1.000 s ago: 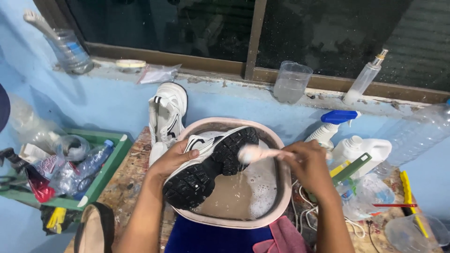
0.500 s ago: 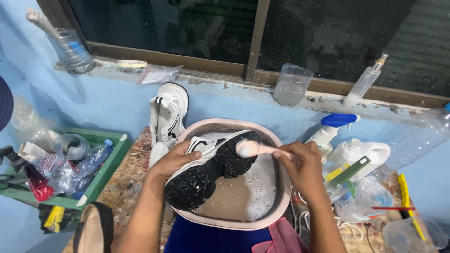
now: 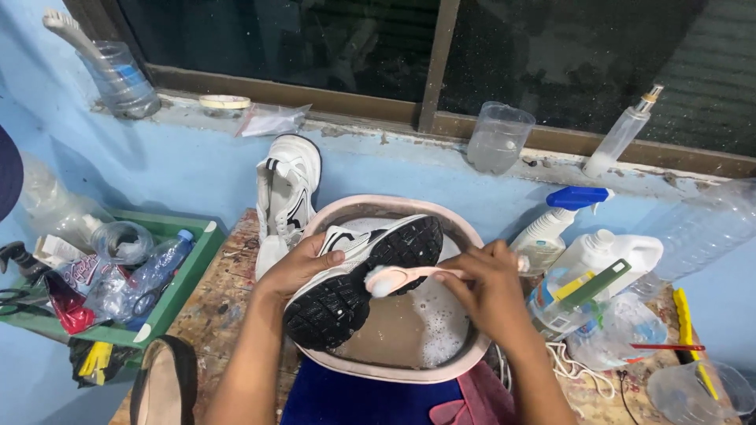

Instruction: The person scrubs the sole of a white sneaker with a pink brush over a basin of soapy water. The person holds the shoe with one hand and scrubs the black sole with the other, repeatedly dipping the brush into the water.

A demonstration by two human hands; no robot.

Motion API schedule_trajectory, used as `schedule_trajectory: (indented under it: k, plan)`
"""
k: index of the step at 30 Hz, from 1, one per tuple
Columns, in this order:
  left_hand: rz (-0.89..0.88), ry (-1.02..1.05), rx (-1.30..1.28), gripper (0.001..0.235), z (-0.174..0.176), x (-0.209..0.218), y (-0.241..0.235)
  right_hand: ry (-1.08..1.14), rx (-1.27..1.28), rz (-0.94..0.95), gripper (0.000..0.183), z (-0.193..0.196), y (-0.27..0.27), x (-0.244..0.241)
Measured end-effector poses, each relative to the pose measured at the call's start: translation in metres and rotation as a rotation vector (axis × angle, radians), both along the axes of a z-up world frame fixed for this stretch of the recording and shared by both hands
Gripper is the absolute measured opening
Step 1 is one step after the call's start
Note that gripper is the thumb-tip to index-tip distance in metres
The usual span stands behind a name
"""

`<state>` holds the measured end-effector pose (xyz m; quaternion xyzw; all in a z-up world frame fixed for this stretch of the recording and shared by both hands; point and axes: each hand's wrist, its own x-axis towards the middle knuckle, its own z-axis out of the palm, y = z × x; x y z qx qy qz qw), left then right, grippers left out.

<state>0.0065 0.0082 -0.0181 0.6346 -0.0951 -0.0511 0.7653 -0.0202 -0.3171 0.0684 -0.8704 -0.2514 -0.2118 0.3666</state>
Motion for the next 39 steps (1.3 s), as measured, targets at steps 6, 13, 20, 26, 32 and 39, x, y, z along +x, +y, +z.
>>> schedule_trajectory:
  k: [6, 13, 20, 26, 32, 39]
  plan:
    - [0.001, 0.005, -0.029, 0.032, -0.005, 0.004, -0.003, -0.064, -0.023, -0.113, 0.010, 0.000, -0.032, 0.011]
    - [-0.021, -0.027, -0.092, 0.031, -0.038, 0.018, 0.007, -0.043, -0.081, -0.043, 0.008, -0.006, -0.029, 0.013]
    - [-0.005, -0.006, 0.180, 0.043, -0.006, -0.001, 0.003, 0.035, -0.397, 0.077, 0.012, -0.020, -0.033, 0.017]
    - [0.014, 0.002, 0.155, 0.051, 0.011, -0.005, 0.009, 0.118, -0.764, -0.091, 0.007, -0.018, 0.001, -0.001]
    - [-0.045, -0.008, 0.183, 0.052, 0.024, -0.012, 0.010, 0.133, -0.510, 0.214, 0.008, -0.008, -0.029, -0.004]
    - [-0.078, -0.047, 0.001, 0.032, -0.001, 0.003, 0.009, -0.190, -0.050, -0.266, 0.013, -0.034, -0.043, 0.025]
